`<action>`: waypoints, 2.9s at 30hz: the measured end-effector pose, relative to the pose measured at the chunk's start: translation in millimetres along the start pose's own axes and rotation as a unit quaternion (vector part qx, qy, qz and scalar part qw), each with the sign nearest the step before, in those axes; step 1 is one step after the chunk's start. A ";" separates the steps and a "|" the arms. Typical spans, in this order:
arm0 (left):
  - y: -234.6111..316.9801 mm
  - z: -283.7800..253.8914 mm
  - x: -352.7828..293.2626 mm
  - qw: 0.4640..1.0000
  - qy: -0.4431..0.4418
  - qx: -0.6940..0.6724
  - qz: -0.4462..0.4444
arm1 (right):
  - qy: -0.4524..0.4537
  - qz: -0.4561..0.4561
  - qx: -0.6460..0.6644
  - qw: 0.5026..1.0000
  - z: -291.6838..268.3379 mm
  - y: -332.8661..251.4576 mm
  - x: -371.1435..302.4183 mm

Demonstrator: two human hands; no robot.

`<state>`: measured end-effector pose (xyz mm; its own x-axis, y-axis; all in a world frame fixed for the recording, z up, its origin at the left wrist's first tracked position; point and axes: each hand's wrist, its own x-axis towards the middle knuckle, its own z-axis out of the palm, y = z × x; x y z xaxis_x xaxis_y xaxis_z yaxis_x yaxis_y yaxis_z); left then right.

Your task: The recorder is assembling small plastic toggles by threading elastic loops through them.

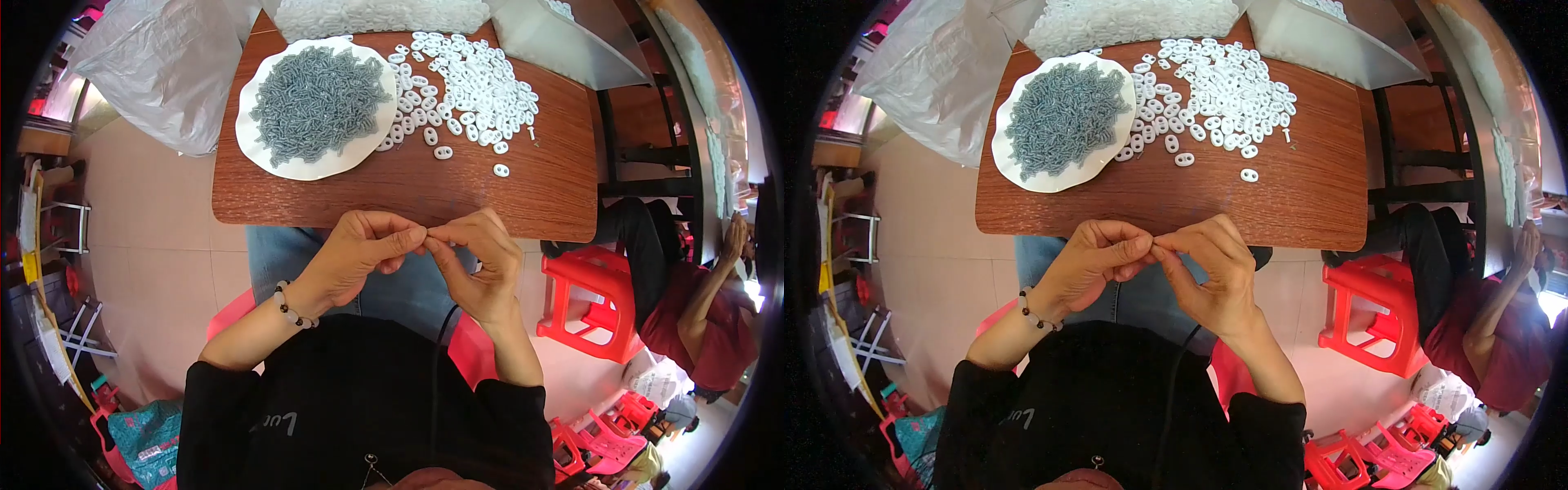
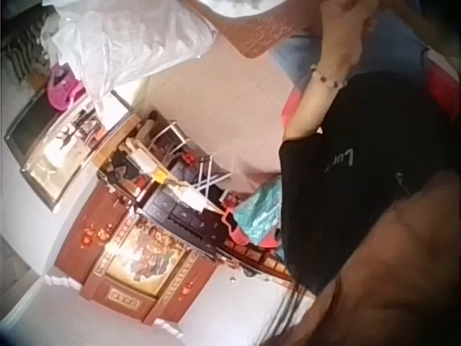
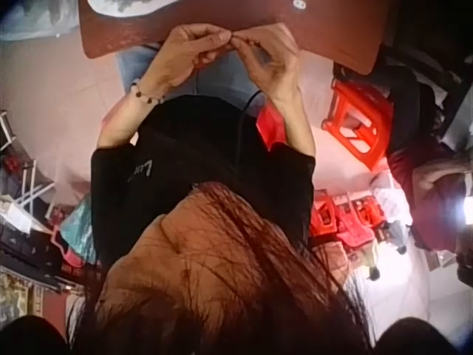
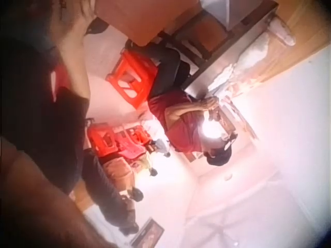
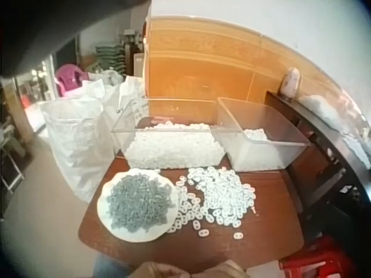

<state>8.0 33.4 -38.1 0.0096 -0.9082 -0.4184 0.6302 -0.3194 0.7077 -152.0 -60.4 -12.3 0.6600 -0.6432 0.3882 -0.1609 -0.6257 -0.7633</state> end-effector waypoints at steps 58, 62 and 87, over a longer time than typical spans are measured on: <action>-8.3 22.9 0.1 0.981 0.093 0.126 0.115 | 0.008 0.280 0.284 0.917 -8.2 5.8 -14.5; -8.2 22.8 -0.2 0.981 0.087 0.120 0.121 | 0.008 0.276 0.283 0.919 -8.3 4.2 -13.8; -13.9 14.2 4.8 0.978 0.089 0.145 0.123 | 0.012 0.288 0.272 0.918 -0.4 4.5 -14.8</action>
<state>-11.7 29.6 -41.9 0.2838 -0.9140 -0.2899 0.3453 -0.1847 0.9202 -162.7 -53.9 -21.3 0.5626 -0.8121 -0.1550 -0.0842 0.1302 -0.9879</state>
